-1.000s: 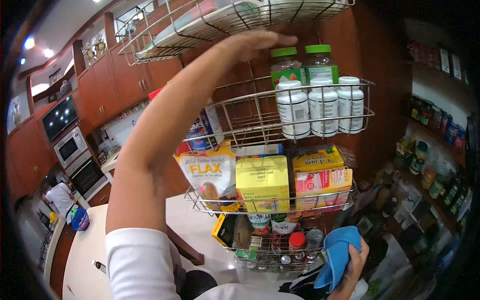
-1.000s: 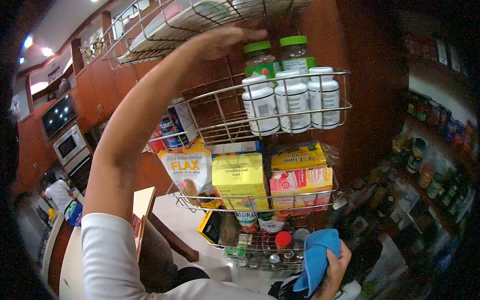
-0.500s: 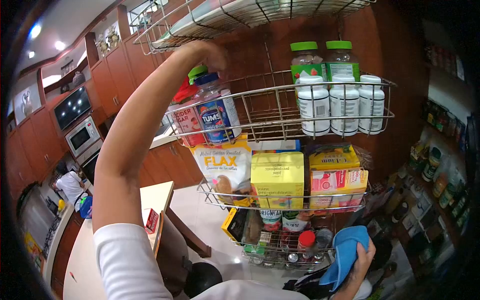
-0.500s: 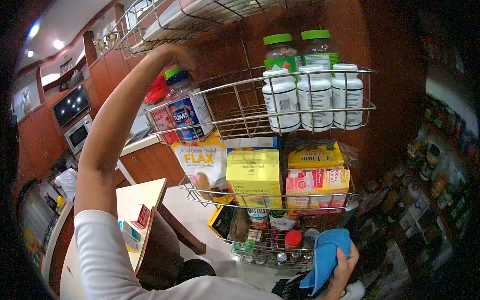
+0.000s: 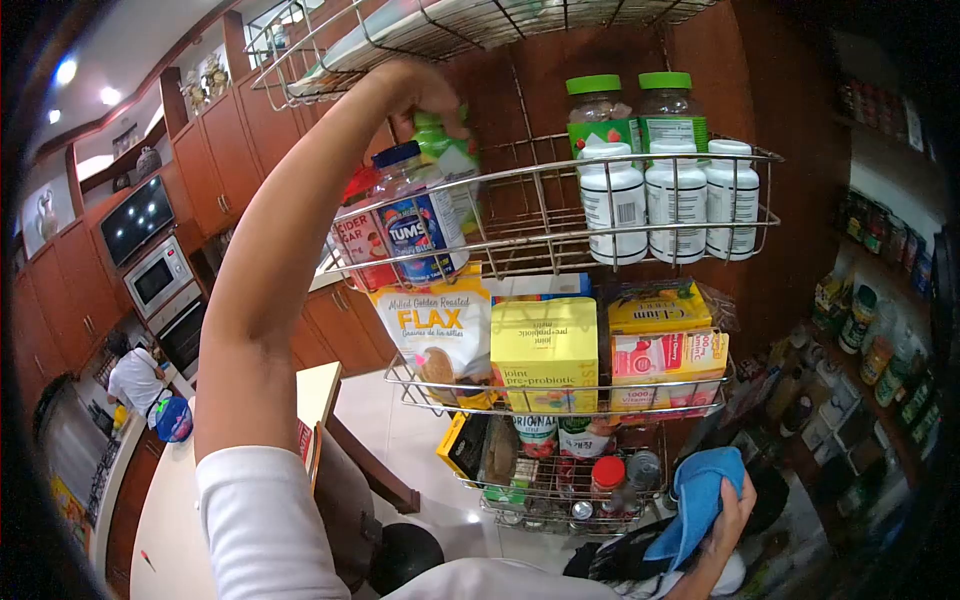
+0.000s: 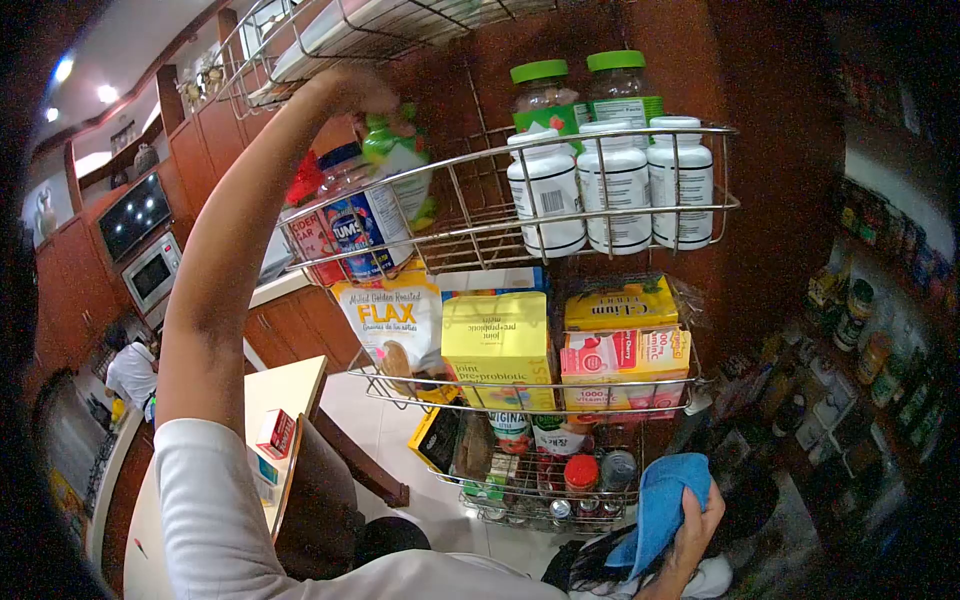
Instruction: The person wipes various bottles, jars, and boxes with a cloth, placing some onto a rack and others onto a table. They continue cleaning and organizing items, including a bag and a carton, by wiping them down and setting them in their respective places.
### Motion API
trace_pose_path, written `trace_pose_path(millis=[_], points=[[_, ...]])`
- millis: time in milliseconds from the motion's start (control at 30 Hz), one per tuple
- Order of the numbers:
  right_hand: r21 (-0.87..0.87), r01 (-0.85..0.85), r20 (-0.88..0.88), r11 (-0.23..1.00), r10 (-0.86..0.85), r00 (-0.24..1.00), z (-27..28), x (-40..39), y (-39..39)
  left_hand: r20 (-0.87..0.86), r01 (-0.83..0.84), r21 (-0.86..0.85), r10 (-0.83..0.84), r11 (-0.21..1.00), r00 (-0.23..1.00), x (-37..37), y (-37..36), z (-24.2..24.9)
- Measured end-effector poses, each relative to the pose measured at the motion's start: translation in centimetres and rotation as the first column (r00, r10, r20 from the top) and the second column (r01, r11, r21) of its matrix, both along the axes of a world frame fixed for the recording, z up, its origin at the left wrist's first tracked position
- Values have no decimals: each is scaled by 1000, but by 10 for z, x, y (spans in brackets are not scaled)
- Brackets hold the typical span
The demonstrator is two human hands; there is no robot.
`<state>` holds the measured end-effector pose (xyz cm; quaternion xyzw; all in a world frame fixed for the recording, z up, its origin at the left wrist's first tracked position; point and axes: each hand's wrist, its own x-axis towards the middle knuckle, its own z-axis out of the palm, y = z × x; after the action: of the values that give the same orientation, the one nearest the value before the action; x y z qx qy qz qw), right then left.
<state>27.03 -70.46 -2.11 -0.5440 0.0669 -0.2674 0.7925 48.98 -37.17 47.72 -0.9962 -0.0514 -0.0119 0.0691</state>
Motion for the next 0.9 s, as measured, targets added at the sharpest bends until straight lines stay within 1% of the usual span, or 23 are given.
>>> trace_pose_path(millis=[33,67,100,133,167,200,233,267,300,333,367,400,433,467,533,600,633,667,700,733,800,833,900], points=[[39,81,-52,996,-79,996,-1,0,5,-20,41,-154,-45,987,999,7,-2,0],[75,165,-105,983,-157,982,-3,1,9,-24,40,-155,-45,987,999,5,-8,-3],[75,167,-108,983,-158,981,-8,2,8,42,195,-233,-190,953,981,2,-14,-5],[82,123,-90,989,-116,989,-16,4,5,118,347,-297,-326,890,938,-1,-21,-7],[87,78,-70,993,-72,995,-20,4,3,116,347,-297,-327,889,938,1,-26,-9],[88,77,-72,993,-71,995,-23,4,3,143,449,-337,-427,827,893,2,-31,-11],[65,119,-95,991,-113,989,-25,4,4,175,541,-374,-515,754,839,3,-33,-13],[41,157,-115,987,-151,982,-26,6,6,175,533,-374,-507,759,844,6,-36,-15],[40,145,-116,989,-139,983,-27,7,7,199,562,-381,-529,734,825,10,-39,-17],[95,142,-102,985,-132,986,-26,7,8,222,590,-386,-550,709,805,13,-39,-18],[150,139,-90,979,-127,988,-22,6,10,220,582,-389,-541,715,812,12,-38,-21],[132,94,-121,987,-78,990,-16,3,8,290,590,-370,-514,718,807,11,-37,-25],[131,91,-121,987,-75,990,-11,2,12,358,600,-349,-489,720,796,9,-36,-27],[151,109,-120,983,-91,989,-8,1,15,357,598,-351,-487,721,797,3,-29,-28],[173,129,-120,976,-109,987,-8,0,16,417,599,-68,-523,798,744,-26,-2,-21],[200,131,-95,971,-114,989,-15,1,14,258,392,-37,-370,919,893,-82,12,-23],[199,138,-95,970,-121,988,-16,3,13,259,398,-38,-375,917,890,-86,23,-16],[195,149,-110,970,-129,986,-17,5,12,61,407,-51,-404,912,913,-90,33,-10],[187,157,-126,970,-135,983,-17,6,11,-139,411,-67,-417,909,898,-90,40,-8],[178,155,-125,972,-134,983,-15,7,12,-136,409,-76,-416,909,899,-86,44,-7],[163,129,-84,978,-116,990,-10,9,14,-75,457,-266,-491,849,868,-84,39,-10],[158,124,-83,980,-112,990,-12,11,15,-72,453,-270,-487,849,870,-76,35,-12],[131,100,-78,986,-91,993,-15,13,16,37,470,-246,-477,847,878,-51,25,-15]])
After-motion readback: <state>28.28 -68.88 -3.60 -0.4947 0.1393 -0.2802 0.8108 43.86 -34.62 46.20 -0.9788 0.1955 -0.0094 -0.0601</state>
